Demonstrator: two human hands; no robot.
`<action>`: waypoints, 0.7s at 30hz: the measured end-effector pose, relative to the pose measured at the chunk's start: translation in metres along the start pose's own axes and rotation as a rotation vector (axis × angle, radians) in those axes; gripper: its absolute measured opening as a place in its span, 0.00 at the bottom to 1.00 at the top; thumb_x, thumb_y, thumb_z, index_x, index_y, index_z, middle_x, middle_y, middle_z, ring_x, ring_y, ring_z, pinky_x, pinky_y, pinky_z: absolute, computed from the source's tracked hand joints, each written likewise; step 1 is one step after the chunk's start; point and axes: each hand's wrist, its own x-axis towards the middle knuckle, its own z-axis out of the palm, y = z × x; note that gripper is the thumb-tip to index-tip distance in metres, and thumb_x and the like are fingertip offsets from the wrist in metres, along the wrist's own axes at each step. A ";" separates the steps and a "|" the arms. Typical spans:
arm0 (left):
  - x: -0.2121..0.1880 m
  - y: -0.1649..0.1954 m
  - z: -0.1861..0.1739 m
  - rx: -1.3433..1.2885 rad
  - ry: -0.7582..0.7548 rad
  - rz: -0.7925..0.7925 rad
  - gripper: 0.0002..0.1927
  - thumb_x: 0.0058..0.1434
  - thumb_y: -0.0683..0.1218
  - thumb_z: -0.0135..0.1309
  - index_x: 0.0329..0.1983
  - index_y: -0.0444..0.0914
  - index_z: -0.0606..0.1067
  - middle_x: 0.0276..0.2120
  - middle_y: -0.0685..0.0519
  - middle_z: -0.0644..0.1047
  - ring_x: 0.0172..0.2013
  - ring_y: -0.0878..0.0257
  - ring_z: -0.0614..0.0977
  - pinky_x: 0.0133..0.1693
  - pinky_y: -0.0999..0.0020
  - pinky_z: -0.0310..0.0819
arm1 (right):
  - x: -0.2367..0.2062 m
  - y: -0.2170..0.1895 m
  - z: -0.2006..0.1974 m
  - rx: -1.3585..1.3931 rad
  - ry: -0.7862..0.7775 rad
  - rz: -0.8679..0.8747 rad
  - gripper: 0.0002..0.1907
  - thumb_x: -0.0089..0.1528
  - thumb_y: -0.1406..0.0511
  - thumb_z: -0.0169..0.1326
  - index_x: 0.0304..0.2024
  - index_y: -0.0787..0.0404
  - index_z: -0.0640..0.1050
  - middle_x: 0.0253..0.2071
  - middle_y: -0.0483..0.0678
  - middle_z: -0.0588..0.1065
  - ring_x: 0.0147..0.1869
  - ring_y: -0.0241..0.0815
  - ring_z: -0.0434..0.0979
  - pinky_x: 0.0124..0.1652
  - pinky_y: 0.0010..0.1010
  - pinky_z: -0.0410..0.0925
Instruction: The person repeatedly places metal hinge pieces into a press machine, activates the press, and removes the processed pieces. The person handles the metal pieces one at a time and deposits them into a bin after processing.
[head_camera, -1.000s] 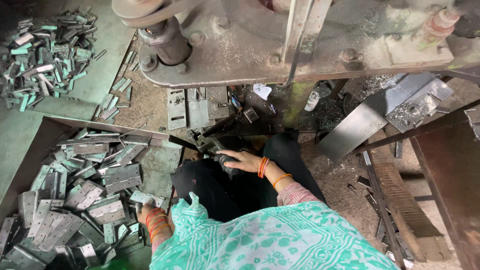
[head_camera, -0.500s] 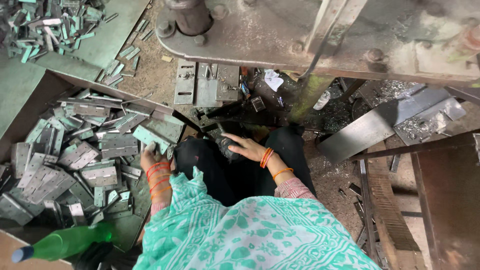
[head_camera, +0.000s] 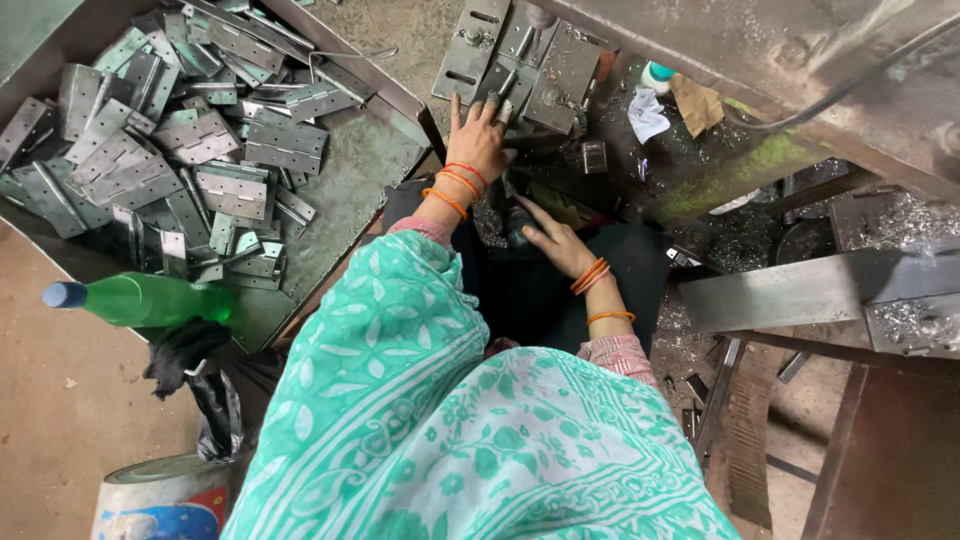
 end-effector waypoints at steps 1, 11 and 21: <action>0.000 0.004 0.001 0.064 -0.047 0.025 0.41 0.47 0.57 0.66 0.63 0.36 0.72 0.60 0.43 0.69 0.62 0.48 0.65 0.66 0.34 0.42 | 0.000 0.000 0.000 -0.004 -0.002 -0.009 0.37 0.68 0.46 0.44 0.75 0.54 0.60 0.71 0.59 0.67 0.77 0.56 0.63 0.70 0.39 0.55; 0.033 -0.015 0.007 -0.015 -0.176 0.092 0.39 0.52 0.59 0.63 0.66 0.39 0.72 0.65 0.44 0.67 0.68 0.49 0.64 0.70 0.37 0.41 | 0.002 -0.025 -0.003 -0.219 0.093 -0.013 0.33 0.68 0.50 0.48 0.71 0.58 0.66 0.68 0.59 0.71 0.73 0.57 0.69 0.67 0.40 0.60; 0.044 -0.034 0.018 -0.075 -0.204 0.133 0.38 0.52 0.59 0.62 0.66 0.43 0.71 0.66 0.43 0.66 0.67 0.52 0.64 0.68 0.35 0.33 | 0.055 -0.058 0.042 -0.772 0.115 0.384 0.41 0.60 0.52 0.57 0.70 0.61 0.62 0.55 0.64 0.74 0.54 0.66 0.78 0.51 0.53 0.71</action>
